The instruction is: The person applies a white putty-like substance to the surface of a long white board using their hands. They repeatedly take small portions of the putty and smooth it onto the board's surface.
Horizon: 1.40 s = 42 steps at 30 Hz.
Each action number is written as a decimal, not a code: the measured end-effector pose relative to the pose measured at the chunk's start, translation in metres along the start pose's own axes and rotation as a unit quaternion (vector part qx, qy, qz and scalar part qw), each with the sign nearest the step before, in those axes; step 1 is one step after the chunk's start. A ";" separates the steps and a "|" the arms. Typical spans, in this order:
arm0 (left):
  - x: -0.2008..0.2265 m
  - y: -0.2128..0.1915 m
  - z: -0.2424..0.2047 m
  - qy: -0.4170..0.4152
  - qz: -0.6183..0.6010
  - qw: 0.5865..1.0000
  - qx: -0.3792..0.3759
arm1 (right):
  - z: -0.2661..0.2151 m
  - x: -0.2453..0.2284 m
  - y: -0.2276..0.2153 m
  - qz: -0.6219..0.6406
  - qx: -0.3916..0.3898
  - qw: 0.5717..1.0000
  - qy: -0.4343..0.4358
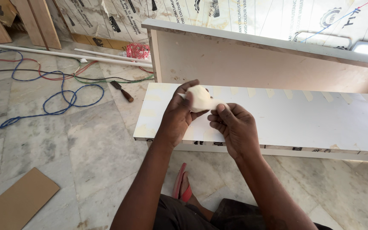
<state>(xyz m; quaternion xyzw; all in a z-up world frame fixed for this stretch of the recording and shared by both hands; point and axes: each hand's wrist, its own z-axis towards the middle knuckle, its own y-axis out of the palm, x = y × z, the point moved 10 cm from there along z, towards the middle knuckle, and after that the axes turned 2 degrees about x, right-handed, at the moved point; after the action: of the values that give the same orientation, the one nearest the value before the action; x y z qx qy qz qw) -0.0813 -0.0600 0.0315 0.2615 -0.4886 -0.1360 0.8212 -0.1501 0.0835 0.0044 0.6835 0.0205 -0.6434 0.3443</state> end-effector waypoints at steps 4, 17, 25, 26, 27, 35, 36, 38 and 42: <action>0.018 0.003 -0.007 0.086 -0.014 0.996 0.020 | 0.001 -0.004 -0.005 0.034 0.023 0.999 -0.022; 0.034 0.039 -0.029 0.217 0.339 0.909 0.106 | -0.012 -0.024 0.018 -0.002 -0.072 0.996 -0.054; 0.019 0.050 -0.025 0.192 0.173 0.960 0.104 | -0.018 -0.017 0.008 0.064 -0.082 0.994 -0.041; 0.016 0.050 -0.024 0.178 0.133 0.969 0.104 | -0.020 -0.018 0.008 0.057 -0.086 0.993 -0.052; 0.016 0.048 -0.024 0.167 0.139 0.969 0.118 | -0.021 -0.018 0.010 0.053 -0.090 0.993 -0.064; 0.011 0.063 -0.026 0.121 0.063 0.986 0.093 | -0.035 -0.047 0.016 -0.082 -0.110 0.969 -0.207; 0.010 0.062 -0.024 0.109 0.080 0.985 0.103 | -0.039 -0.049 0.018 -0.092 -0.124 0.965 -0.213; 0.008 0.059 -0.018 0.080 0.115 0.982 0.123 | -0.043 -0.051 0.020 -0.089 -0.132 0.963 -0.215; 0.058 0.068 -0.025 0.263 0.311 0.898 0.168 | -0.046 -0.070 0.018 -0.093 -0.121 0.956 -0.249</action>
<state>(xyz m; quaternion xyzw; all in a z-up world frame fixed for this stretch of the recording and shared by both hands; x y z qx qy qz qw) -0.0332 -0.0236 0.1026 0.2565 -0.3269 0.2845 0.8640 -0.1137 0.1218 0.0714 0.4495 0.0752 -0.8151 0.3577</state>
